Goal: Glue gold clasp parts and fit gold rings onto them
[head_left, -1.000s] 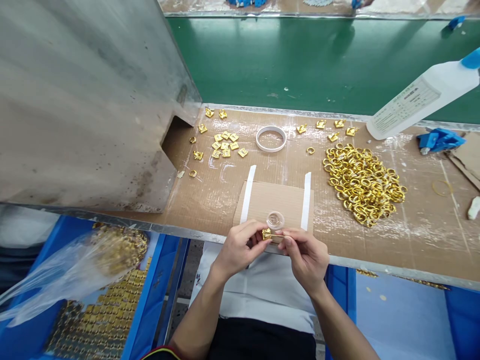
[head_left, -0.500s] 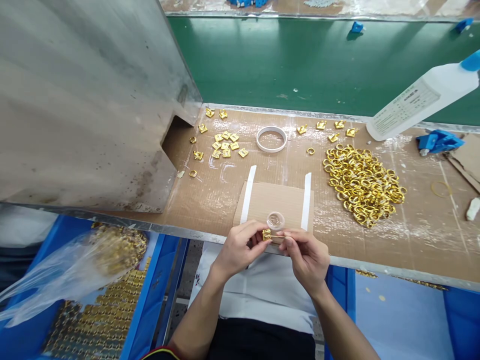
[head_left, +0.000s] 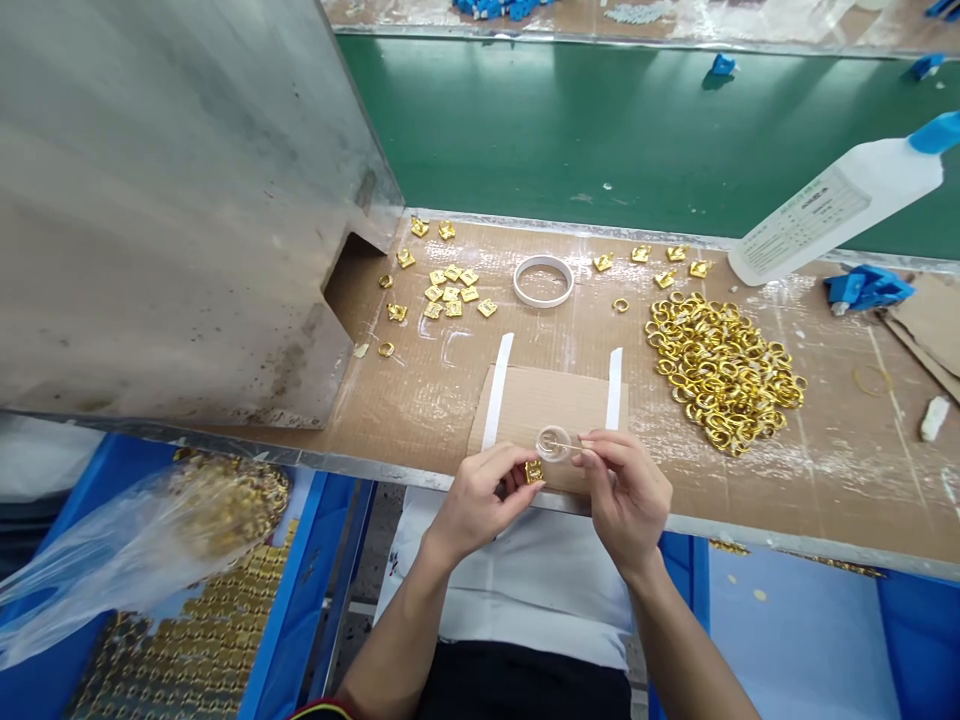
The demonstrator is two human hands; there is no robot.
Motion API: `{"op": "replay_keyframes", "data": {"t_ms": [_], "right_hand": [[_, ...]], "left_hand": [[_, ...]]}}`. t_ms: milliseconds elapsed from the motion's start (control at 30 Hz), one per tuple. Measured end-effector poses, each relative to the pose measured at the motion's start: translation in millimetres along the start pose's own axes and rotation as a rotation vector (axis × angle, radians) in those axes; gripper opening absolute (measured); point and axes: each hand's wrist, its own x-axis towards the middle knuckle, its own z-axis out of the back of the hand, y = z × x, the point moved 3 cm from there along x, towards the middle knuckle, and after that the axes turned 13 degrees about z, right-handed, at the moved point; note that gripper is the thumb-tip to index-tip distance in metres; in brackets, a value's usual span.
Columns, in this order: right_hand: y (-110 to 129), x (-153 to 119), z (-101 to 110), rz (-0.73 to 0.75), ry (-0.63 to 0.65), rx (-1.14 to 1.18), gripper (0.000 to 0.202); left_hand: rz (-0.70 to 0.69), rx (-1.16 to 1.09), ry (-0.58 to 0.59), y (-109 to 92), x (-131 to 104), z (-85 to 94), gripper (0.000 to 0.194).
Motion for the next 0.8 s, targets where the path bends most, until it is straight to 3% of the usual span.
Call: {"op": "replay_keyframes", "data": {"t_ms": [133, 433, 800], "right_hand": [[2.7, 9.0, -4.3, 0.090, 0.042, -0.120, 0.014], [2.7, 9.5, -7.0, 0.058, 0.075, -0.117, 0.014], [-8.8, -5.1, -2.1, -0.189, -0.037, 0.078, 0.012]], "left_hand": [[-0.028, -0.013, 0.002, -0.5, -0.4, 1.2, 0.016], [-0.029, -0.013, 0.018, 2.0, -0.3, 1.2, 0.015], [0.006, -0.014, 0.007, 1.0, -0.6, -0.7, 0.015]]}}
